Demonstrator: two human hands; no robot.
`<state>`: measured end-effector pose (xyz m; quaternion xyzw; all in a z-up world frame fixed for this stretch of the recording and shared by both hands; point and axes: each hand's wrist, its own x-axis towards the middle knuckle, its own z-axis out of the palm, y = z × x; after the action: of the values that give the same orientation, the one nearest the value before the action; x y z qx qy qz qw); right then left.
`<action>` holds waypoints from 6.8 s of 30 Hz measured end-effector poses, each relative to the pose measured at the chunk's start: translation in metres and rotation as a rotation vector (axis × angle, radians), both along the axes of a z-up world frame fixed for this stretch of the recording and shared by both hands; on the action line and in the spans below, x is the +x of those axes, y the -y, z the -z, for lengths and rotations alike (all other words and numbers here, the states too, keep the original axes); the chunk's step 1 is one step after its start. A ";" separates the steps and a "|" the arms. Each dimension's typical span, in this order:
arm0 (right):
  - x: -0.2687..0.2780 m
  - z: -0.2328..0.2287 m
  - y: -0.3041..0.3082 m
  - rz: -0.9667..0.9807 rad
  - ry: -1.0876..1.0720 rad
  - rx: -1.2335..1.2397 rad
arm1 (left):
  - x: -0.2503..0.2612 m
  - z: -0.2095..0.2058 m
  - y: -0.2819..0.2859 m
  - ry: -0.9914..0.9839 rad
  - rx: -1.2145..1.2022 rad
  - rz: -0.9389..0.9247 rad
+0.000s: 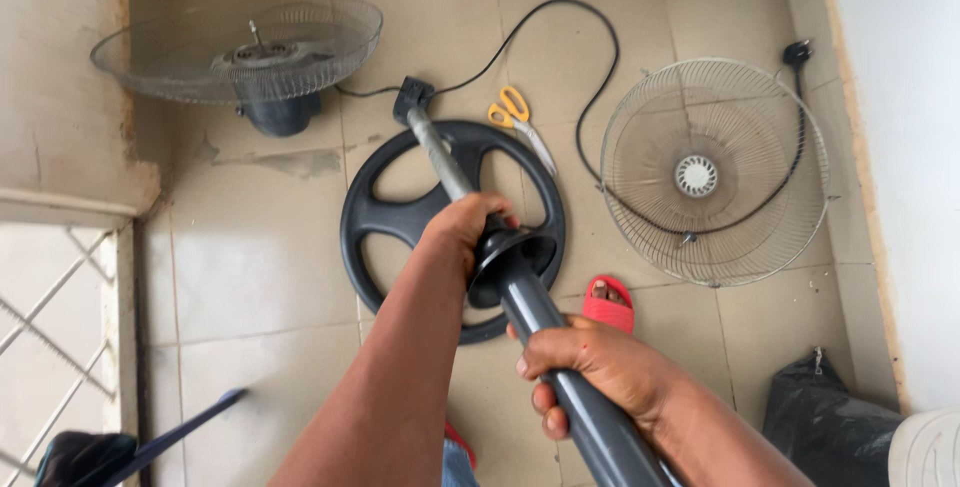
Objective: The person assembles an electric fan by first removing the front grille and fan blades from a disassembled unit, then attaching the fan head to the stand pole and securing the base to the pole using a screwdriver. The components are handled one at a time and repositioned on the tiled floor during the process.
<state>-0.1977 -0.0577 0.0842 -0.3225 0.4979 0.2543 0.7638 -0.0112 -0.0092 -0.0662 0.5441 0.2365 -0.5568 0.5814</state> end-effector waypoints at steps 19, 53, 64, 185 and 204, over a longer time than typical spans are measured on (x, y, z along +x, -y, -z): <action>0.011 -0.021 -0.008 -0.274 -0.078 -0.215 | 0.003 -0.009 -0.011 -0.061 -0.175 0.019; 0.066 0.018 0.016 -0.228 0.245 -0.239 | -0.058 -0.147 -0.068 0.260 0.015 0.078; 0.094 -0.040 -0.043 -0.448 0.097 -0.554 | -0.045 -0.167 -0.117 0.106 -0.070 0.052; 0.380 -0.180 -0.198 0.153 0.370 -1.126 | 0.307 -0.292 -0.439 1.345 0.598 0.079; 0.107 -0.037 0.041 0.654 0.380 -0.905 | -0.030 -0.091 -0.168 0.614 0.237 0.093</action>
<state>-0.0904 -0.0990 0.1213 -0.4860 0.4849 -0.2947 0.6647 -0.0416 0.1591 0.0244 0.7606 0.0881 -0.3612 0.5322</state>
